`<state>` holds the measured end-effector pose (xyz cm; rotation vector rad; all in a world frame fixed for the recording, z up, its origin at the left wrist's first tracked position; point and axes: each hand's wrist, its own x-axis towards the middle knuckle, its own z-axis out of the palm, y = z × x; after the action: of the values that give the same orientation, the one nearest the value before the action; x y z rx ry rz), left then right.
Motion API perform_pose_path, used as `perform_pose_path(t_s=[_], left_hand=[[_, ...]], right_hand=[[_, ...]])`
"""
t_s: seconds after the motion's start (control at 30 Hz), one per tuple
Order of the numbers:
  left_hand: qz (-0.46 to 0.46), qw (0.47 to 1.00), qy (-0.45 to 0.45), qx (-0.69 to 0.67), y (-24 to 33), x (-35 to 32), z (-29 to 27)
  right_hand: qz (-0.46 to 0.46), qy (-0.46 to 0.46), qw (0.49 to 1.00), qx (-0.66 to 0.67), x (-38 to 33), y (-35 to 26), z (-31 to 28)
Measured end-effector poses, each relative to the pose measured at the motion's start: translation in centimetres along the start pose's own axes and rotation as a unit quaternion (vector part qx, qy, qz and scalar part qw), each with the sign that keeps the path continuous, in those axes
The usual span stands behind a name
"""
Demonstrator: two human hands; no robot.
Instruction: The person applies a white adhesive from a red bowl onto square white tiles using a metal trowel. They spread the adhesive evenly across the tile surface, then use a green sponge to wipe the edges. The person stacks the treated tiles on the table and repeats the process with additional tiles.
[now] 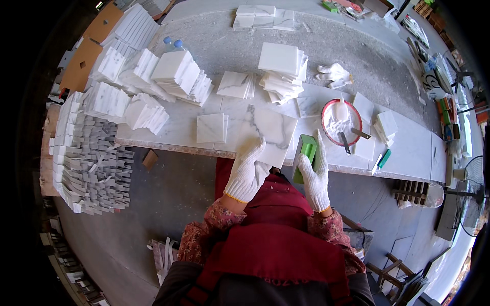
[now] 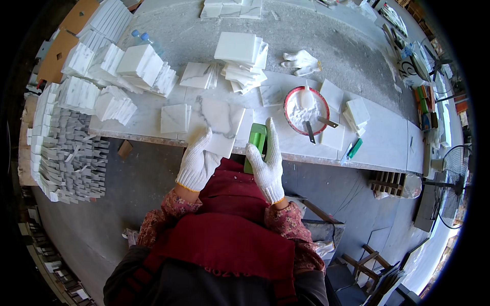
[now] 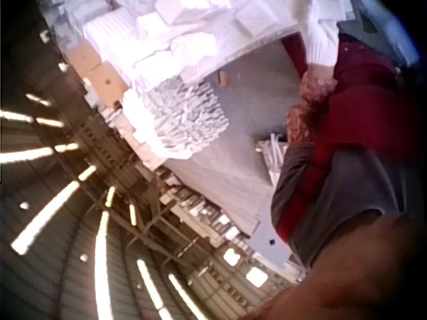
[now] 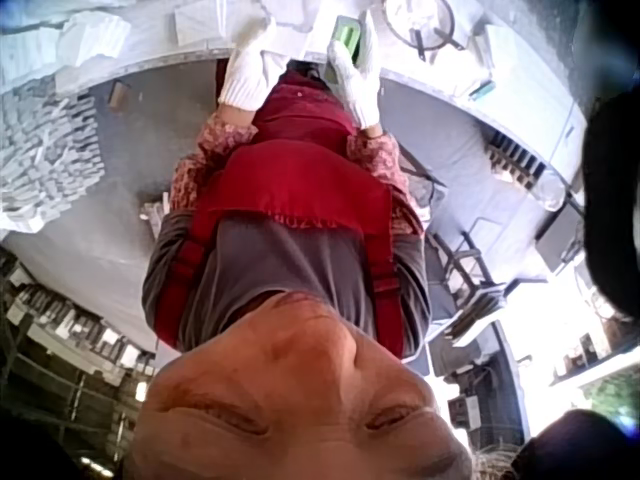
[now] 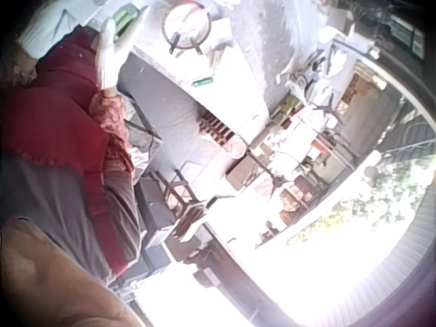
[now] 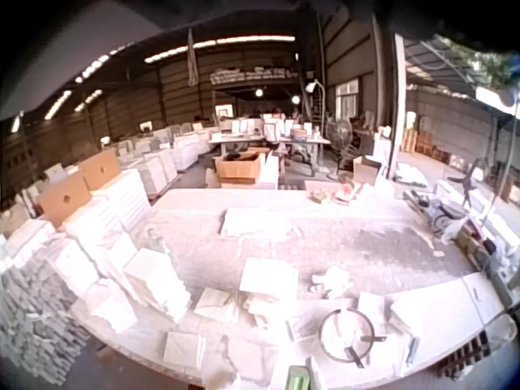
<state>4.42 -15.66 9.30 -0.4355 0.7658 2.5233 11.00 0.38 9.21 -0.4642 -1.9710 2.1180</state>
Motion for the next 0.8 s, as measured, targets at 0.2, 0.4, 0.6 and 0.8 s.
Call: perform_pose_path(t_s=[0.2, 0.4, 0.6, 0.8], left_hand=[[0.023, 0.997, 0.007, 0.074, 0.3, -1.1, 0.8], [0.056, 0.996, -0.05, 0.056, 0.0, -1.0, 0.4], [0.08, 0.985, -0.133, 0.076, -1.1, 0.3, 1.7], [-0.042, 0.988, -0.137, -0.063, -2.9, 2.1, 0.9]], right_hand=[[0.005, 0.003, 1.0, -0.019, -0.1, 0.9, 0.2], [0.093, 0.073, 0.989, -0.084, -0.2, 3.3, -3.8], [0.085, 0.327, 0.93, -0.147, 4.0, 10.1, -17.9], [0.027, 0.363, 0.876, -0.318, 9.6, 13.1, -27.5]])
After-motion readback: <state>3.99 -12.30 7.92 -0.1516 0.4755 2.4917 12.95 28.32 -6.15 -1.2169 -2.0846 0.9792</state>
